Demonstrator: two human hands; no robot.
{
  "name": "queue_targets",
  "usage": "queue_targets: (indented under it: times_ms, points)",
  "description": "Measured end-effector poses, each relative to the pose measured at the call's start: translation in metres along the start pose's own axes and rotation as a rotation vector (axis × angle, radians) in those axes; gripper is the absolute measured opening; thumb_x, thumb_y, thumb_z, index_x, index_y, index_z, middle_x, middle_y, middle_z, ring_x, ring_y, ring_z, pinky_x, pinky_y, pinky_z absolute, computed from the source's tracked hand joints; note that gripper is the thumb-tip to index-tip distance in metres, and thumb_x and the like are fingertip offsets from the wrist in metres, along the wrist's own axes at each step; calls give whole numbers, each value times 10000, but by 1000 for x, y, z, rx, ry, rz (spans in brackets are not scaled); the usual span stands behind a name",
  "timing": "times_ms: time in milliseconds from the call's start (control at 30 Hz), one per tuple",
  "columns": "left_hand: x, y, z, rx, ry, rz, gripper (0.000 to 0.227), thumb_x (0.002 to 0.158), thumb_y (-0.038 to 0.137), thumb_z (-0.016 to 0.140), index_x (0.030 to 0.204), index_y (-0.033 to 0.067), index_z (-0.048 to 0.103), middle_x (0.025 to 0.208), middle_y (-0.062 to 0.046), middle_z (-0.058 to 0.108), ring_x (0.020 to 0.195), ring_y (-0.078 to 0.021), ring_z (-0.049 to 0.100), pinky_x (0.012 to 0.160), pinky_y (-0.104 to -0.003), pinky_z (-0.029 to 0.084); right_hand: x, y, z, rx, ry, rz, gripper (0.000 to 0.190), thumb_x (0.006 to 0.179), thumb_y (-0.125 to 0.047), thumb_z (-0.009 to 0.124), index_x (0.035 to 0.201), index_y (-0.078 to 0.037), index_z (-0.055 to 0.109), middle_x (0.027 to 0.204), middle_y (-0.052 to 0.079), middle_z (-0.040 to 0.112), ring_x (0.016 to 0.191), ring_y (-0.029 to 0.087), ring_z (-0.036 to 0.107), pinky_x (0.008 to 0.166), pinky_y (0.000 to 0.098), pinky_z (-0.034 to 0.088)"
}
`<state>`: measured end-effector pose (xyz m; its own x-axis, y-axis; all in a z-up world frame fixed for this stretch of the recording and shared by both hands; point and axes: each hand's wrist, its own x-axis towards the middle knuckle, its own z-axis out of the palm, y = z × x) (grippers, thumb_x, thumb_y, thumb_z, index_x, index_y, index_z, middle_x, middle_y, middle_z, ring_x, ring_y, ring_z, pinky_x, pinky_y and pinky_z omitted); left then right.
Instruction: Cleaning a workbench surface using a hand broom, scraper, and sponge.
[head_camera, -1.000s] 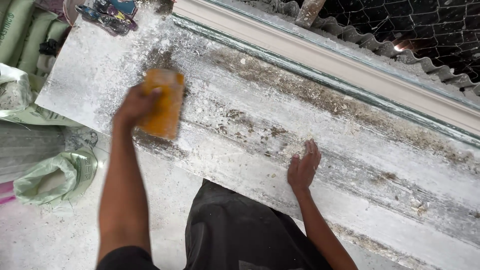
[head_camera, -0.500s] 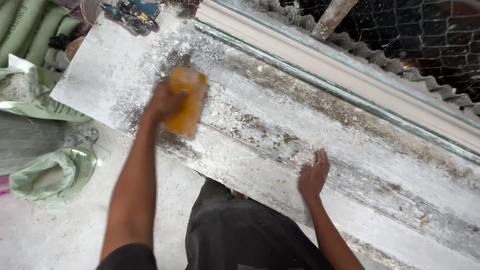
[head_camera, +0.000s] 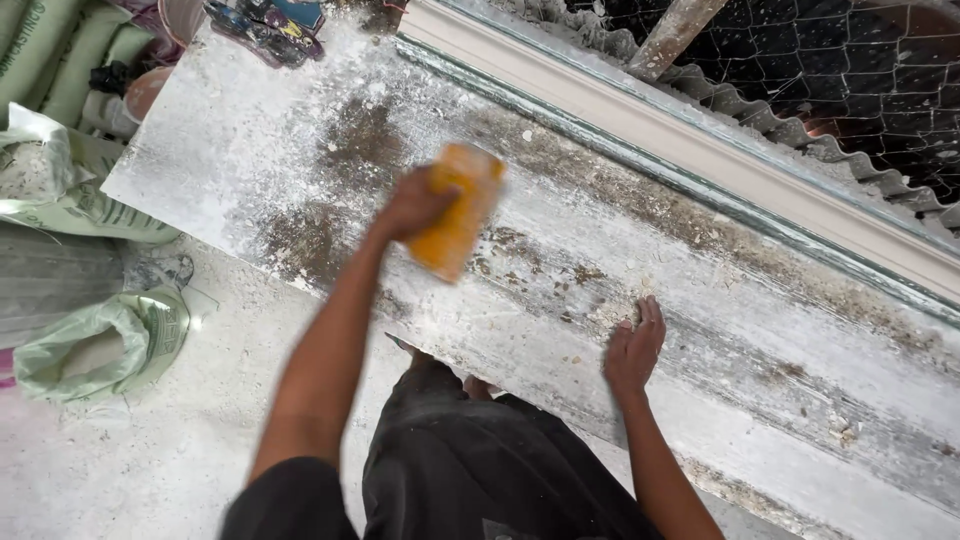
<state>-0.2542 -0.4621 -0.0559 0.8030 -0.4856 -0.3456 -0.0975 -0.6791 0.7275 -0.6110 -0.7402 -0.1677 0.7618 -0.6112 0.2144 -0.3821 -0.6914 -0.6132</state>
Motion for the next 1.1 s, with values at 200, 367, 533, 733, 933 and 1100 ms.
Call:
queue_targets:
  times_ms: [200,367,533,733,933,1100]
  points:
    - [-36,-141,-81,-138,225,-302,444,946,393,729,1204,32,720,1025,-255,723,964,-418,713,810,-516,552,4,-11,0,-23,30,-4,451,1076,-345,351,1424,-94,489,1524,159,428,1436,413,391,1200,557,278]
    - [-13,-28,124,-308,45,-122,458,932,327,672,1212,-33,704,1119,-304,712,1110,-478,678,908,-560,550,9,-6,4,-51,53,-67,441,1073,-345,377,1410,-88,496,1488,179,462,1412,423,426,1190,573,294]
    - [-50,38,150,-169,-117,74,460,887,408,665,1221,98,723,1125,-189,749,1120,-413,697,956,-529,566,2,1,2,20,31,-132,426,1095,-336,374,1396,-56,487,1456,211,480,1387,445,446,1186,564,301]
    - [-90,-75,-29,-164,149,-347,838,896,698,618,1521,156,485,1409,-184,623,1309,-383,590,1104,-549,466,1,21,3,237,111,-131,408,1061,-137,429,1418,60,435,1413,289,442,1352,501,437,1175,554,323]
    - [-183,-256,-147,-427,951,-227,448,953,240,740,1348,59,628,1135,-202,692,1027,-344,708,865,-488,562,-26,0,-15,248,191,-34,457,1039,-117,469,1441,91,408,1395,315,396,1340,535,405,1174,574,323]
    - [-217,-217,-106,-316,713,-108,465,1012,240,678,1355,-66,604,1199,-368,624,1140,-480,616,939,-620,460,-81,15,-2,147,252,96,503,1019,-138,499,1500,-14,416,1393,225,401,1331,462,405,1180,532,296]
